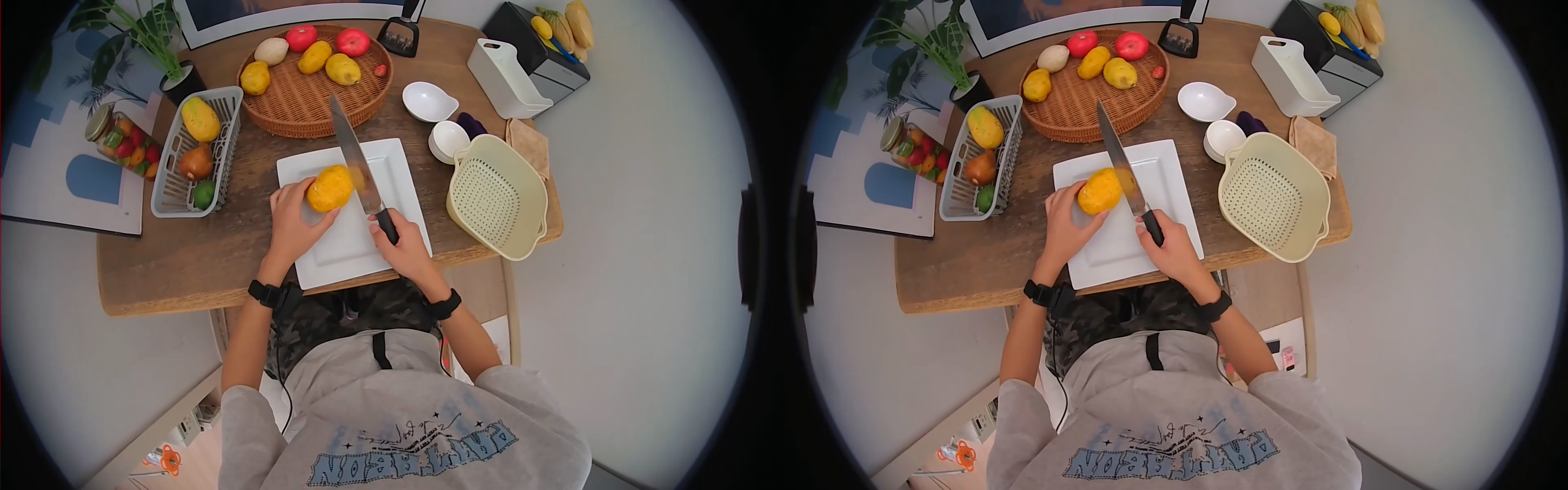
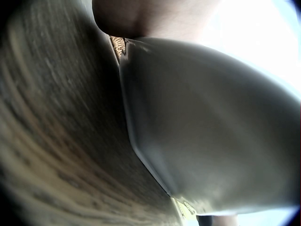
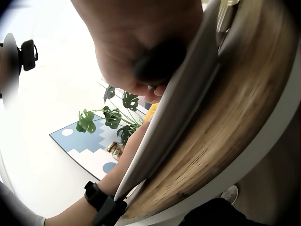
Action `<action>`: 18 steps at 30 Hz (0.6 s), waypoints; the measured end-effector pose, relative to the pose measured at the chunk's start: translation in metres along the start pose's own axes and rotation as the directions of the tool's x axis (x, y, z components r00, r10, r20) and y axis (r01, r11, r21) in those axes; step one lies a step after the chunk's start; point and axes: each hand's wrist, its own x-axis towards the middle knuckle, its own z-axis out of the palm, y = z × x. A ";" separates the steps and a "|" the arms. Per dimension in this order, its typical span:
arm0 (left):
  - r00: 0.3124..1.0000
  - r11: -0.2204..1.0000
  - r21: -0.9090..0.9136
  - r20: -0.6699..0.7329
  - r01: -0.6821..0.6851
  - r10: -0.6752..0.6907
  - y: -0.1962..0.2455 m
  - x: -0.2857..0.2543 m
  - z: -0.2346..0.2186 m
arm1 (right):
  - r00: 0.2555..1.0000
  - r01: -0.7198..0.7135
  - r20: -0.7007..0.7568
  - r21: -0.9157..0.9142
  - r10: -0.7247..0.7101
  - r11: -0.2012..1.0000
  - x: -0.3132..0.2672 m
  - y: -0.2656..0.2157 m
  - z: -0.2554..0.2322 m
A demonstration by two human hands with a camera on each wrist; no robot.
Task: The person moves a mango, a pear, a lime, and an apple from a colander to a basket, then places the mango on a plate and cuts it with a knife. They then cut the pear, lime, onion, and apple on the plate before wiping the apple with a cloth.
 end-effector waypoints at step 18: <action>0.999 0.999 -0.020 0.022 0.033 -0.032 0.002 -0.001 -0.002 | 0.999 -0.045 0.019 0.017 0.045 0.999 0.003 0.006 0.001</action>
